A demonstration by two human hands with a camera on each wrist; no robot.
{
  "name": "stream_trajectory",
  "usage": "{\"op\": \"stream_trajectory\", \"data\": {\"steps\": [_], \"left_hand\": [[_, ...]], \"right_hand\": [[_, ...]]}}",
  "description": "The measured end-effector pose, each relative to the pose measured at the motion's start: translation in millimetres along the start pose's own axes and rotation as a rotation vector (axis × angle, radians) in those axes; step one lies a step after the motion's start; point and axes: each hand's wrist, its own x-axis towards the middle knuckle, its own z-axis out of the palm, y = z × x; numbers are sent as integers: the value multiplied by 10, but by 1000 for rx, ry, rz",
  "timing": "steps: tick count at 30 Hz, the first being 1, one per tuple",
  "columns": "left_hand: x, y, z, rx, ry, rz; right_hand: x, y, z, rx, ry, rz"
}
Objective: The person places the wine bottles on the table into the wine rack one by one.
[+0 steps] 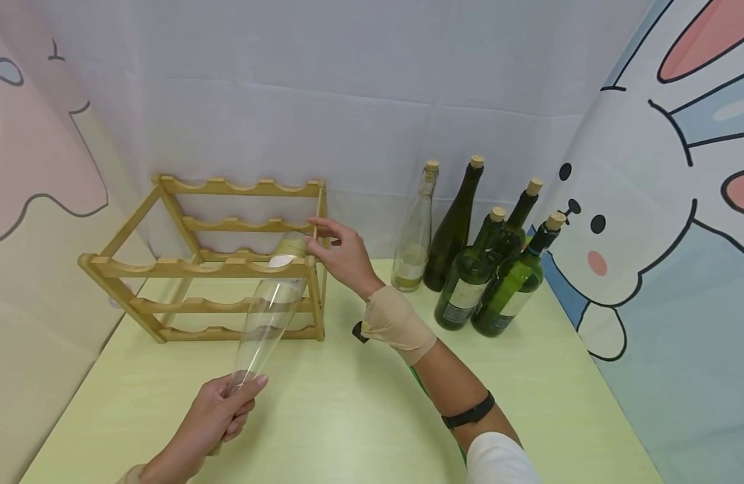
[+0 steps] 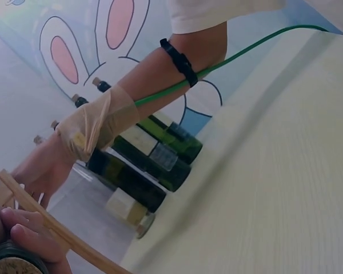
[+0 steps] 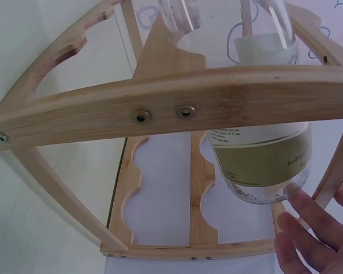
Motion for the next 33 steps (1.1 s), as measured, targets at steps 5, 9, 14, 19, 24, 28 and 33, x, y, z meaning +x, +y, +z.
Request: {"op": "stream_trajectory", "data": {"steps": [5, 9, 14, 19, 24, 28, 33], "left_hand": [[42, 8, 59, -26, 24, -5], [87, 3, 93, -46, 32, 7], [130, 10, 160, -78, 13, 19], [158, 56, 207, -100, 27, 16], [218, 92, 241, -140, 28, 34], [272, 111, 257, -167, 37, 39], [352, 160, 270, -179, 21, 46]], "right_hand": [[-7, -10, 18, -9, 6, 20], [-6, 1, 29, -7, 8, 40], [-16, 9, 20, -4, 26, 49], [-13, 3, 16, -10, 33, 37], [-14, -5, 13, -12, 39, 30], [-12, -7, 15, -10, 32, 24], [-12, 1, 20, 0, 34, 13]]}}
